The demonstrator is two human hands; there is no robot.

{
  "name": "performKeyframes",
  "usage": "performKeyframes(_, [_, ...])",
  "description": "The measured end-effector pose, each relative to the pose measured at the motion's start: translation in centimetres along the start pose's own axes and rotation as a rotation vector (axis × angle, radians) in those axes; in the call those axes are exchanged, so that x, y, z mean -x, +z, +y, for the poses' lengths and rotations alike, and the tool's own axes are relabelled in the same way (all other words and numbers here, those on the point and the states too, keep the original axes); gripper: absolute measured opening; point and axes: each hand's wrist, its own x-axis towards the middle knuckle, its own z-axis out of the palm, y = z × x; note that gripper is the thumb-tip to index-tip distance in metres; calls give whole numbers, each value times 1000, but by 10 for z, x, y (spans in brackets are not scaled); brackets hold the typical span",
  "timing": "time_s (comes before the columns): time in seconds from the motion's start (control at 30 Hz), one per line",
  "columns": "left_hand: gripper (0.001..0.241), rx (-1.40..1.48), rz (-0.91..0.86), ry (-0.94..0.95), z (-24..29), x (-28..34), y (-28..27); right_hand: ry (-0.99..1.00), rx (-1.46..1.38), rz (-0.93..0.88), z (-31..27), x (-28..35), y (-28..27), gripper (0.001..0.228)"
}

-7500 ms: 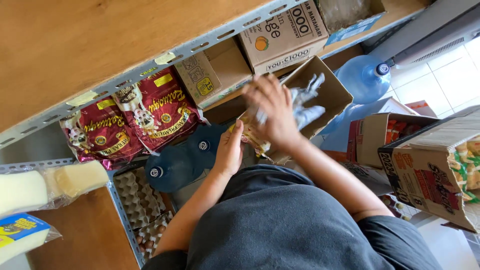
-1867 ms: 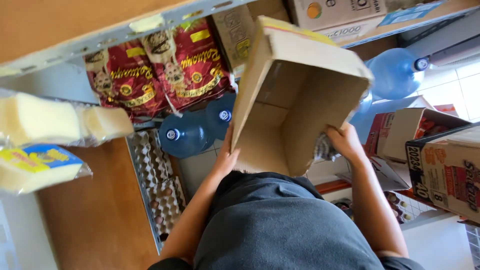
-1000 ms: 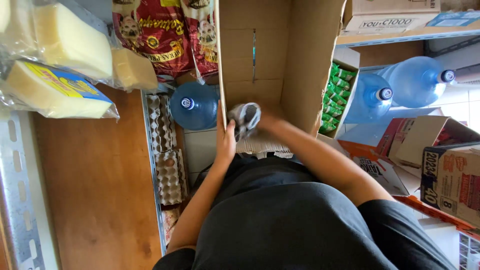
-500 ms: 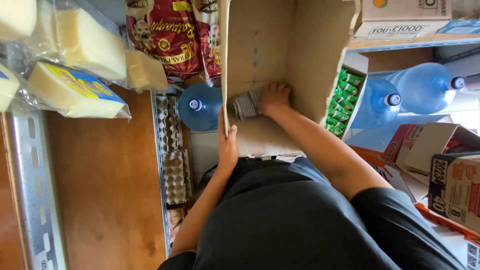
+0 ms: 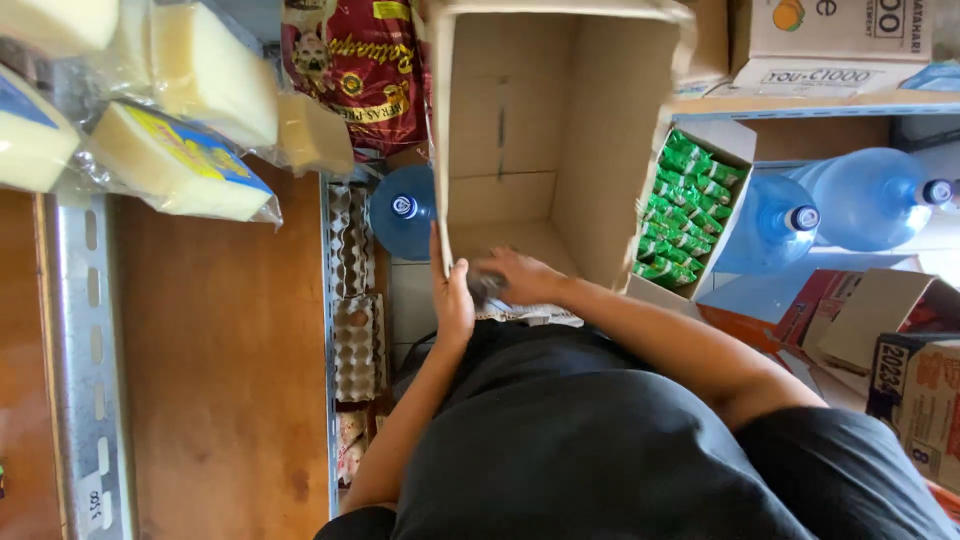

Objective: Restocking and organizing packets of instant noodles from a box onto a shelf.

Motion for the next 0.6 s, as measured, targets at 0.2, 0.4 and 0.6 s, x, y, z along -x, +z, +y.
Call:
performKeyframes(0.2, [72, 140, 119, 242, -11, -16, -18, -113, 193, -156, 4, 111, -98, 50])
performKeyframes(0.4, [74, 50, 73, 369, 18, -19, -27, 595, 295, 158, 46, 179, -183, 33])
performKeyframes(0.6, [75, -272, 19, 548, 28, -22, -26, 586, -887, 879, 119, 106, -122, 48])
